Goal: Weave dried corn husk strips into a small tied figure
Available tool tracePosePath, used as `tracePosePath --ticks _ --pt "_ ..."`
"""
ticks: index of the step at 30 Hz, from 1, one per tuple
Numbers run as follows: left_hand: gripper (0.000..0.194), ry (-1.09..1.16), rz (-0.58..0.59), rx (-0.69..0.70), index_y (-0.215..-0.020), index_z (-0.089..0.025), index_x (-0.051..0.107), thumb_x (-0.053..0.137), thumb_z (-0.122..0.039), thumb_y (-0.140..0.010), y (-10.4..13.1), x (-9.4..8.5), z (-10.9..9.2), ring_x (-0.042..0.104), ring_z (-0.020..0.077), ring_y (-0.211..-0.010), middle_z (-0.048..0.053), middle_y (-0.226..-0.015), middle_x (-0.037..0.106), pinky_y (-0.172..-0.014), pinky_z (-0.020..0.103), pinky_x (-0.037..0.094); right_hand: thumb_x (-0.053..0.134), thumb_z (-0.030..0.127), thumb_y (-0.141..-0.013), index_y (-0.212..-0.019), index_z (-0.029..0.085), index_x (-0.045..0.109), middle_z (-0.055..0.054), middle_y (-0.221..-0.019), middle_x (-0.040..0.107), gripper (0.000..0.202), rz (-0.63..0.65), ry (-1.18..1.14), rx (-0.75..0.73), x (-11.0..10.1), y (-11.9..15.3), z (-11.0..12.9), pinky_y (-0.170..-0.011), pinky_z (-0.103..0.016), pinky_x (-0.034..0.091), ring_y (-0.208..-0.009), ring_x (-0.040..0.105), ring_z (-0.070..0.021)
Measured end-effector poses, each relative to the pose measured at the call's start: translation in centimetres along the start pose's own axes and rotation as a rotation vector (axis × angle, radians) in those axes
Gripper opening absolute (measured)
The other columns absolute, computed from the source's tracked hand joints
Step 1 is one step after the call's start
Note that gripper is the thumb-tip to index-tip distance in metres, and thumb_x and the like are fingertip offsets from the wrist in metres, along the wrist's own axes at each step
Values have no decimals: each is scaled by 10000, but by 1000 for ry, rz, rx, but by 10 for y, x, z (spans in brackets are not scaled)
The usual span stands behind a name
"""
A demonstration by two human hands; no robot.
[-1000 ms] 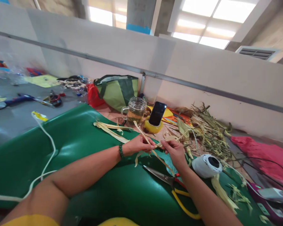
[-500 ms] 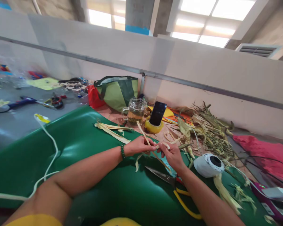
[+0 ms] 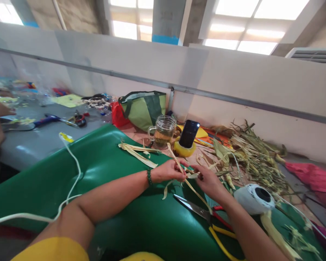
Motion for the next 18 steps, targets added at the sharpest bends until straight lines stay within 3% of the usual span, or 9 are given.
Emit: tracePosePath --ticks 3,8,13,15,18 --pt "673 1 4 -2 -1153 -112 482 775 -117 -546 -1 1 5 611 112 -597 -16 -663 643 -600 234 478 483 336 -799 -946 200 688 -64 -830 681 286 -1 -46 -79 5 4 13 -639 -298 465 -713 603 -189" --pt "757 -43 71 -34 -1235 -126 412 733 -48 -553 -1 3 9 596 89 -562 -25 -692 655 -600 221 473 509 419 -828 -648 203 631 -16 -591 609 307 103 49 -153 19 8 25 -547 -260 389 -554 523 -150" --pt "628 -173 156 -43 -1155 -132 496 757 -115 -584 5 8 3 586 83 -554 -41 -678 618 -576 203 456 504 479 -821 -630 193 623 2 -534 562 364 3 105 -85 10 -2 7 -498 -245 347 -502 457 -125" --pt "582 -195 182 -43 -1121 -122 516 773 -171 -600 7 11 2 575 79 -546 -41 -653 608 -579 205 452 573 501 -769 -661 186 654 -2 -555 593 342 -32 37 -37 5 -5 -1 -501 -245 364 -511 482 -128" --pt "591 -148 200 -18 -1079 -135 533 806 -321 -589 10 13 -1 561 78 -528 -37 -654 609 -576 220 459 632 504 -711 -712 174 692 -9 -590 630 336 27 -134 23 7 -8 -9 -488 -240 389 -511 517 -131"
Point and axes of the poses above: each hand's wrist, its own y-axis away from the middle knuckle, its own x-axis out of the palm, z = x × y, the point moved 5 cm from there along -y, towards the middle knuckle
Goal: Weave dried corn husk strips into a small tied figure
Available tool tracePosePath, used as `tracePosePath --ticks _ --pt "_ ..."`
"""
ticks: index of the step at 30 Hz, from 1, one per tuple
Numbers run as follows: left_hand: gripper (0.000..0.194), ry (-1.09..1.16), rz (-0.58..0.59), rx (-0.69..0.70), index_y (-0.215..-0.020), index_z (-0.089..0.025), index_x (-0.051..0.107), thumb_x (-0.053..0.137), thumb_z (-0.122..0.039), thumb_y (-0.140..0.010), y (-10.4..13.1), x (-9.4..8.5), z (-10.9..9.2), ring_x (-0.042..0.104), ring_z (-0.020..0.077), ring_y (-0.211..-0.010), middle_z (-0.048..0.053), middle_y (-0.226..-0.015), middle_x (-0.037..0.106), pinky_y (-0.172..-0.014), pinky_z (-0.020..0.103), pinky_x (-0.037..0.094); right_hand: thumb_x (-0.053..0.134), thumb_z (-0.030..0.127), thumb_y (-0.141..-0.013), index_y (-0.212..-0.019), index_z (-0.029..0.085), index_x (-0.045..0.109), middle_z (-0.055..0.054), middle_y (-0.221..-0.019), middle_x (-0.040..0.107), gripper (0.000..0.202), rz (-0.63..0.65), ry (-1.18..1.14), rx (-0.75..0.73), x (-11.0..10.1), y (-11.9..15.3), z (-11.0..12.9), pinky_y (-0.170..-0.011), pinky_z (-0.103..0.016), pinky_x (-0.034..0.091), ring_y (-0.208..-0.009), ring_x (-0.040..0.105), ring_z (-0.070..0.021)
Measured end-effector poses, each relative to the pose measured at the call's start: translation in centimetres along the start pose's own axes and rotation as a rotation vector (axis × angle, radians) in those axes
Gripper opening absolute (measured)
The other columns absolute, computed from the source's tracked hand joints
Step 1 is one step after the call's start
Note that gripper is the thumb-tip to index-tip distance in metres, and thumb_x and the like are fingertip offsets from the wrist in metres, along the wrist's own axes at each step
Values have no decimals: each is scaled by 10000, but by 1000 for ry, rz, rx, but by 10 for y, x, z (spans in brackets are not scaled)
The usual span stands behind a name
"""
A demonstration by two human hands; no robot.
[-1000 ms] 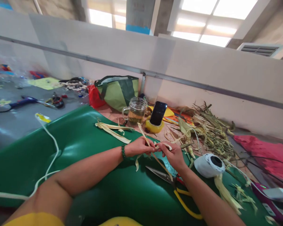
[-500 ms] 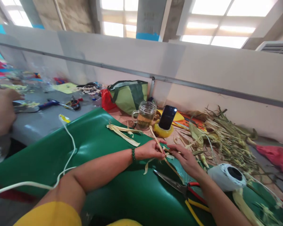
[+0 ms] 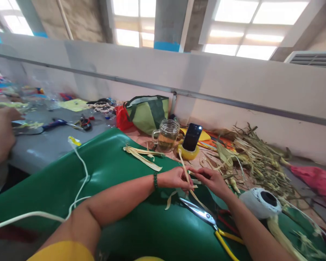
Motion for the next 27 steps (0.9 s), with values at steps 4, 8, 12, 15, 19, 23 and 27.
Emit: tracePosePath --ticks 4,8,12,15,19,23,27 --pt "525 -36 151 23 -779 -130 625 787 -544 -498 6 8 -5 574 86 -567 -10 -652 615 -596 214 468 623 462 -696 -669 173 688 5 -519 606 297 129 -86 70 14 -10 -2 -432 -238 395 -439 501 -128" --pt "466 -101 410 -16 -711 -139 662 823 -492 -452 11 23 -5 587 113 -592 -5 -658 647 -587 217 477 594 342 -737 -585 198 662 -6 -570 634 220 298 143 -130 43 -33 28 -494 -236 407 -534 544 -145" --pt "236 -185 586 -24 -682 -155 689 822 -265 -521 13 31 0 596 130 -602 -23 -642 655 -580 219 485 537 372 -813 -781 216 704 -29 -753 693 231 299 226 -308 86 -68 62 -649 -271 459 -679 609 -171" --pt "178 -202 630 2 -659 -162 692 803 -225 -534 12 31 3 602 140 -584 -26 -629 658 -573 230 496 555 385 -817 -1008 227 682 -35 -856 709 278 278 200 -322 123 -93 70 -666 -271 469 -719 627 -173" --pt "215 -220 625 50 -654 -159 691 818 -255 -508 9 26 3 615 152 -602 -19 -642 671 -578 232 505 617 281 -755 -845 231 719 -34 -820 717 146 209 259 -363 145 -111 73 -682 -274 455 -716 627 -182" --pt "206 -253 592 36 -634 -160 685 821 -246 -505 6 24 4 604 137 -595 -23 -615 662 -571 214 492 520 346 -823 -731 207 711 -35 -688 689 254 122 241 -331 116 -106 75 -626 -273 445 -634 595 -168" --pt "239 -240 444 83 -675 -158 683 806 -324 -555 6 20 -2 585 121 -594 -21 -610 641 -563 204 466 557 498 -782 -716 182 699 -38 -667 647 353 -119 36 -171 48 -83 63 -550 -262 434 -608 553 -155"
Point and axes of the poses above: each hand's wrist, its own y-axis away from the middle knuckle, its own x-axis out of the palm, z = x × y, the point moved 5 cm from there along -y, towards the middle knuckle
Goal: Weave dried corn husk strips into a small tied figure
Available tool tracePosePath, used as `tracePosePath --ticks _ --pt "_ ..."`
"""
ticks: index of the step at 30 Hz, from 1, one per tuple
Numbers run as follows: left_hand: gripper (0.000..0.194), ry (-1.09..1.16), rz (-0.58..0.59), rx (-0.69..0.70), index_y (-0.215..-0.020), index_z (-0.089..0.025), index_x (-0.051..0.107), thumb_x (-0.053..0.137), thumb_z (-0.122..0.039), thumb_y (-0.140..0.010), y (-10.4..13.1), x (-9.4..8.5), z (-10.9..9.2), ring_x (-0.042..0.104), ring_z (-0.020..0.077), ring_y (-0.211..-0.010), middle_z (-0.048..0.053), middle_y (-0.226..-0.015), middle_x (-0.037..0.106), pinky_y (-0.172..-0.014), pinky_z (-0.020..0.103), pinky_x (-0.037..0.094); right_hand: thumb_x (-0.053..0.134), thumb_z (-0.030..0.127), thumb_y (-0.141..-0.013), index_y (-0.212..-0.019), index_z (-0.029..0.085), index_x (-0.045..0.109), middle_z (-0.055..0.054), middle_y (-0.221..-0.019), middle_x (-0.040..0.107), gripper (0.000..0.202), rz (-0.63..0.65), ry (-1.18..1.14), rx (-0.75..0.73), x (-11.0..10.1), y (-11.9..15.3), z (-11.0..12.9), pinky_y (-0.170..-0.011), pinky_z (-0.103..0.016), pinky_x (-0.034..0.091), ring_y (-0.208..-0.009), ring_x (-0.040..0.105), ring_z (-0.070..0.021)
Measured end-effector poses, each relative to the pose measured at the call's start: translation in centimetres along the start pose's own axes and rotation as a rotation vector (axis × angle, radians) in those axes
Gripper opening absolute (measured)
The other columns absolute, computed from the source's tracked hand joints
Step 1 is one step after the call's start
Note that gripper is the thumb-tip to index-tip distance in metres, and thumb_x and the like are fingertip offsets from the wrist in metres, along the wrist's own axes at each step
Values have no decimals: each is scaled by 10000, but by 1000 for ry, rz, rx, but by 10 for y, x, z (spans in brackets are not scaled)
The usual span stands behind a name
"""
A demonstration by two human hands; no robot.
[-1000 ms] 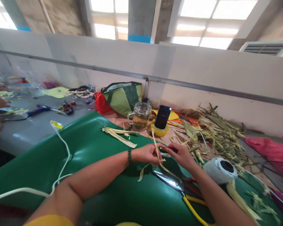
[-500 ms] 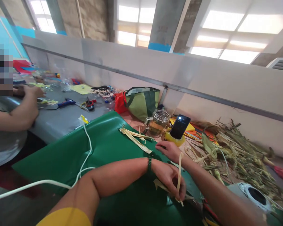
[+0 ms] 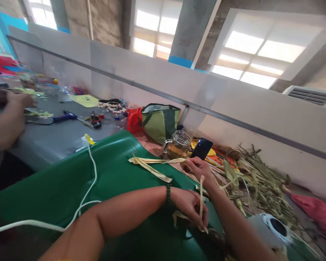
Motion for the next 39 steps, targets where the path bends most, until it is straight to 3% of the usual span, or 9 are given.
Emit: tracePosePath --ticks 3,7,12,16,19,22,26,33,39 --pt "381 136 -193 38 -708 -142 669 797 -462 -544 3 -8 -5 561 100 -564 -16 -598 618 -563 202 449 697 533 -633 -737 188 676 10 -597 597 361 -213 -402 254 -41 25 -22 -423 -222 370 -457 444 -90" --pt "418 324 -471 88 -701 -118 644 797 -474 -543 7 -25 -7 530 83 -537 2 -610 611 -555 209 425 803 524 -442 -644 191 596 24 -549 574 441 -279 -575 377 -59 54 -40 -410 -221 407 -431 469 -83" --pt "417 469 -614 55 -702 -107 613 831 -403 -506 8 -34 -3 540 87 -540 4 -599 601 -568 226 422 796 511 -486 -633 186 556 9 -567 605 430 -325 -491 382 -62 74 -46 -484 -262 481 -466 552 -119" --pt "433 488 -690 45 -727 -105 601 836 -390 -503 7 -35 0 511 71 -509 -22 -554 565 -557 220 406 684 512 -646 -681 208 569 -5 -585 614 327 -374 -146 204 -65 84 -32 -536 -298 495 -515 583 -157" --pt "507 483 -787 24 -863 -107 618 839 -386 -502 7 -37 3 501 67 -517 -23 -602 574 -550 218 397 624 406 -715 -651 225 594 -4 -571 612 195 -312 68 73 -56 91 -16 -552 -283 475 -519 562 -148" --pt "449 384 -809 -61 -765 -94 627 805 -440 -540 8 -36 5 471 70 -502 -20 -572 543 -513 217 369 570 365 -748 -637 223 605 1 -549 594 184 -244 77 26 -47 97 -7 -514 -256 442 -487 521 -126" --pt "396 223 -735 -79 -654 -103 608 747 -470 -601 6 -34 3 471 79 -521 -5 -592 546 -514 214 370 527 420 -782 -581 205 550 13 -482 539 295 -198 -91 136 -42 94 -14 -454 -240 395 -432 463 -109" --pt "288 -89 -737 -79 -588 -115 582 646 -373 -697 4 -34 6 425 81 -476 -19 -501 485 -484 208 351 673 460 -647 -558 180 606 18 -501 559 301 -35 -295 251 -42 82 -22 -430 -225 380 -433 468 -100" --pt "214 -98 -711 -102 -648 -122 600 628 -328 -699 7 -35 -3 463 95 -499 -10 -551 529 -518 217 388 665 555 -648 -542 169 624 13 -457 538 402 -294 -366 312 -67 83 -36 -414 -234 400 -399 476 -105"
Point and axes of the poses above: each hand's wrist, its own y-axis away from the middle knuckle, its own x-axis out of the palm, z = x × y, the point moved 5 cm from there along -y, towards the middle knuckle
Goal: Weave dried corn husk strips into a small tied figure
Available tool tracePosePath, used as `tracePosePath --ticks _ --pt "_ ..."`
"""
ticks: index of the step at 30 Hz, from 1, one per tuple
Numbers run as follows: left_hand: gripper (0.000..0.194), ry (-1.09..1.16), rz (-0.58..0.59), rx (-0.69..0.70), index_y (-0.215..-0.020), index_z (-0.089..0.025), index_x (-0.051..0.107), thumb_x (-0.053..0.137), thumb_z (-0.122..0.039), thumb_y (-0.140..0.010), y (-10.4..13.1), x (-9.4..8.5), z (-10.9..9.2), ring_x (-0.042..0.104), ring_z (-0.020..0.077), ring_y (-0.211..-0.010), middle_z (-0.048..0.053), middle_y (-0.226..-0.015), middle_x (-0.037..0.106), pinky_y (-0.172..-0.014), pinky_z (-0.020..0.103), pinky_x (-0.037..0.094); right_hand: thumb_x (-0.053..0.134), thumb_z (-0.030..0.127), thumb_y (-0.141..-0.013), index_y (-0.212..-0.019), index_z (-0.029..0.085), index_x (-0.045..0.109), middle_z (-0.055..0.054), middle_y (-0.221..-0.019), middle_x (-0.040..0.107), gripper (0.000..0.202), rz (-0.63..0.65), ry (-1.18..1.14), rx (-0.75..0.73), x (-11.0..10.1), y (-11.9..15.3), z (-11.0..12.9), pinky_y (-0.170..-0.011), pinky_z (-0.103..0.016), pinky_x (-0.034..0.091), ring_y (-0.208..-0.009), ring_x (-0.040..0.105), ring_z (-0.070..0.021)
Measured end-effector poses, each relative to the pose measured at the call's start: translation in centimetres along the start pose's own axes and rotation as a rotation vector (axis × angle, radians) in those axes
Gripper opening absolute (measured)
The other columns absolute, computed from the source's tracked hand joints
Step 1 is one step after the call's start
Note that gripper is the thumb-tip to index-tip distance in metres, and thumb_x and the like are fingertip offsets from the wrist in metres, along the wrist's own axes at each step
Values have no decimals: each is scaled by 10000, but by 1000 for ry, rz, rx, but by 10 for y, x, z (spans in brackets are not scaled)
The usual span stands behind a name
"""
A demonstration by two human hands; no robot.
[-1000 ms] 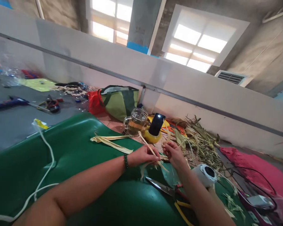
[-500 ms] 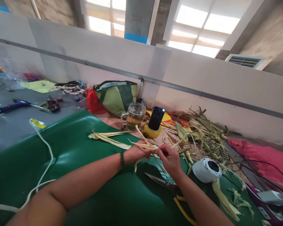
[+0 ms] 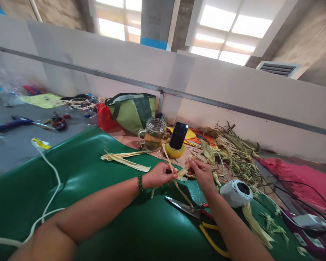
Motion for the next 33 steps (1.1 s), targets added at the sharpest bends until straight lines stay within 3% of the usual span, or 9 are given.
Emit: tracePosePath --ticks 6,13,15,17,19,21,26,30,33 --pt "216 -28 -31 10 -709 -118 625 625 -333 -703 -1 -5 0 487 111 -542 8 -587 568 -538 221 400 666 480 -693 -559 171 598 30 -476 514 344 -129 -129 -73 -16 -6 -3 -429 -209 383 -434 461 -87" --pt "251 31 -15 -7 -737 -116 644 651 -364 -698 -1 -6 2 484 105 -533 12 -594 578 -523 217 391 685 391 -651 -582 178 559 62 -482 472 258 -307 -312 -108 -31 -6 7 -419 -185 341 -420 407 -57" --pt "252 6 -13 -17 -708 -110 648 647 -363 -702 -1 -6 3 474 102 -519 10 -572 569 -512 217 380 688 366 -652 -663 185 579 59 -525 508 211 -228 -257 -96 -24 -4 8 -458 -196 380 -457 452 -69" --pt "244 -15 -23 -17 -697 -102 657 638 -345 -708 -2 -7 4 466 101 -517 13 -567 575 -509 215 375 730 334 -604 -736 189 603 41 -598 570 233 -46 -127 -56 -10 -2 6 -504 -217 418 -521 511 -93" --pt "218 -23 -36 3 -717 -96 673 636 -310 -708 -3 -7 4 496 112 -558 29 -611 614 -541 217 398 739 333 -587 -692 183 604 28 -589 580 227 154 21 -6 5 2 1 -502 -230 415 -527 514 -107" --pt "196 -23 -43 26 -767 -95 689 632 -273 -708 -3 -7 4 546 133 -634 47 -695 662 -607 226 432 701 353 -628 -634 182 588 25 -555 559 205 255 99 7 13 5 -3 -495 -235 404 -512 496 -107" --pt "209 -65 -54 0 -789 -96 699 623 -277 -717 -3 -6 6 583 155 -654 55 -720 687 -631 246 456 719 335 -633 -830 198 594 12 -713 582 271 342 142 -64 19 13 3 -536 -230 432 -623 535 -120" --pt "212 -132 -128 67 -678 -120 674 638 -325 -718 -1 -8 2 605 169 -717 59 -727 680 -680 247 469 680 411 -703 -628 191 541 40 -546 484 271 262 283 -139 18 14 4 -461 -217 365 -497 455 -92" --pt "242 -129 -123 64 -680 -118 663 633 -351 -734 -1 -9 1 581 149 -668 48 -683 655 -634 231 457 627 492 -730 -568 186 550 27 -502 503 355 251 208 -90 18 12 1 -450 -227 394 -475 518 -112"
Point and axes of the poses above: each hand's wrist, its own y-axis away from the middle knuckle, its own x-axis out of the palm, z = x × y, the point moved 5 cm from there along -y, towards the middle knuckle
